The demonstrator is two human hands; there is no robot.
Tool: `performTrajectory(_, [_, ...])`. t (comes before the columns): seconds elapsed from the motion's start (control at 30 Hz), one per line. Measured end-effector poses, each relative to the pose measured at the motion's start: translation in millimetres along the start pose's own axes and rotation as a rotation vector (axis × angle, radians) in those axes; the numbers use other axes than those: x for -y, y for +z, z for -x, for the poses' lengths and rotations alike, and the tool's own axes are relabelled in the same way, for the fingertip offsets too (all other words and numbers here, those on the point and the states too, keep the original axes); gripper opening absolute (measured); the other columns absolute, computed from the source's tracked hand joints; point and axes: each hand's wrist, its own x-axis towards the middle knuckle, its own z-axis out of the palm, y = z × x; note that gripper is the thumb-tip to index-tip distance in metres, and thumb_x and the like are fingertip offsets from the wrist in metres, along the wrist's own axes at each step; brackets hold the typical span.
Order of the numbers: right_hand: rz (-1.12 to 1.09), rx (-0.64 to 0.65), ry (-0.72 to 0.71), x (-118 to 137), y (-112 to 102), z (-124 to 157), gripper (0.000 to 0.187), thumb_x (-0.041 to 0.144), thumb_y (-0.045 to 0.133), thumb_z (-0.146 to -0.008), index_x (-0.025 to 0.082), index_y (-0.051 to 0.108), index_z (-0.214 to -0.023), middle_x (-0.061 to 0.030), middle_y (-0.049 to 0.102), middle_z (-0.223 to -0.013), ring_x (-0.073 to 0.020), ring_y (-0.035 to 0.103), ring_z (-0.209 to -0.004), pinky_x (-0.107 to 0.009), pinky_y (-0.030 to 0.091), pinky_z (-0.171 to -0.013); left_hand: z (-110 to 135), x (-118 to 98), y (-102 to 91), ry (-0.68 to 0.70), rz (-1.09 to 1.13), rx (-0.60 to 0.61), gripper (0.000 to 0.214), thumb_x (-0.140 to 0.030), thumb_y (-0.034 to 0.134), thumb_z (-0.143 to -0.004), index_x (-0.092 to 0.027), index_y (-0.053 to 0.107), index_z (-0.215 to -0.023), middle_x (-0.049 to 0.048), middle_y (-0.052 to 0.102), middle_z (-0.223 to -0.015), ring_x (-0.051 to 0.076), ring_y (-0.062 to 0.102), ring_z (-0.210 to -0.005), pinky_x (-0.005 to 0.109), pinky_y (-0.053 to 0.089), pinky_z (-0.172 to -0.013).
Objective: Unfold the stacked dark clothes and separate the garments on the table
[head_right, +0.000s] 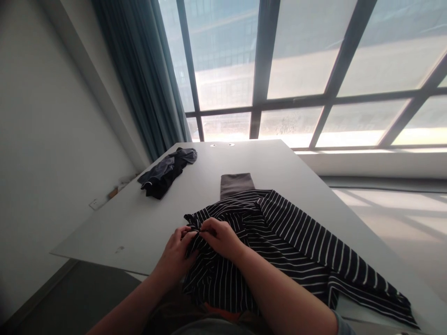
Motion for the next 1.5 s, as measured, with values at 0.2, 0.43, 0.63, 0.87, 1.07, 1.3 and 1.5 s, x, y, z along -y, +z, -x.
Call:
performTrajectory(0.2, [0.000,0.139,0.042,27.3,-26.3,-0.6,0.021,0.035,0.073,-0.094,0.019,0.070,-0.108,-0.0015,0.066,-0.087,-0.0117,0.058,-0.072,-0.021,0.048,-0.068,-18.0,-19.8,-46.1,-0.047,0.353,0.284,0.016,-0.029,0.052,-0.097,-0.022,0.064,-0.104,0.0066,0.069,-0.103,0.024,0.064,-0.096,0.039,0.053,-0.091])
performTrajectory(0.43, [0.338,0.464,0.056,68.7,-89.8,31.7,0.054,0.035,0.093,-0.073,0.024,0.078,-0.124,-0.0074,0.072,-0.102,-0.0210,0.067,-0.089,-0.027,0.054,-0.082,-30.1,-61.2,-111.0,-0.108,0.594,0.544,0.037,-0.057,0.052,-0.101,-0.021,0.059,-0.103,0.0021,0.066,-0.091,0.017,0.056,-0.081,0.027,0.050,-0.073])
performTrajectory(0.63, [0.067,0.956,0.327,100.1,-105.1,53.4,0.042,0.052,0.077,-0.089,0.014,0.079,-0.107,-0.0036,0.070,-0.085,-0.0142,0.064,-0.076,-0.021,0.052,-0.073,-106.5,-103.9,-164.3,0.119,0.410,1.206,0.060,-0.054,0.088,-0.072,-0.021,0.065,-0.117,0.0008,0.073,-0.100,0.018,0.064,-0.084,0.026,0.054,-0.074])
performTrajectory(0.87, [0.070,0.440,0.554,119.1,-141.6,52.6,0.063,0.063,0.061,-0.100,0.019,0.062,-0.145,-0.0113,0.068,-0.119,-0.0218,0.065,-0.104,-0.035,0.055,-0.097,-274.3,-135.7,-205.5,0.231,-0.438,0.981,0.025,-0.024,0.079,-0.082,-0.022,0.077,-0.107,0.0031,0.076,-0.097,0.022,0.069,-0.091,0.033,0.054,-0.091])
performTrajectory(1.07, [0.062,0.220,0.707,114.7,-181.0,87.4,0.067,0.072,0.060,-0.095,0.020,0.066,-0.138,-0.0134,0.066,-0.114,-0.0217,0.065,-0.094,-0.036,0.059,-0.085,-413.4,-150.0,-321.3,0.288,-0.981,-0.055,0.029,-0.035,0.060,-0.094,-0.014,0.069,-0.113,0.0024,0.066,-0.100,0.033,0.067,-0.113,0.052,0.049,-0.103])
performTrajectory(1.3, [0.116,-0.026,0.717,109.4,-215.1,120.7,0.067,0.077,0.066,-0.089,0.024,0.075,-0.130,-0.0215,0.066,-0.113,-0.0273,0.066,-0.097,-0.042,0.059,-0.089,-437.7,-66.8,-413.4,0.153,-0.920,-0.998,0.051,-0.036,0.030,-0.083,-0.002,0.062,-0.103,0.0068,0.059,-0.102,0.043,0.068,-0.102,0.055,0.049,-0.070])
performTrajectory(1.5, [0.113,0.017,0.727,93.6,-202.9,117.4,0.076,0.081,0.064,-0.087,0.021,0.072,-0.133,-0.0177,0.067,-0.113,-0.0282,0.065,-0.101,-0.043,0.059,-0.093,-360.1,82.2,-321.6,-0.224,-0.891,-0.586,0.048,-0.035,0.036,-0.105,-0.003,0.054,-0.136,0.0144,0.063,-0.124,0.032,0.065,-0.111,0.055,0.054,-0.089])
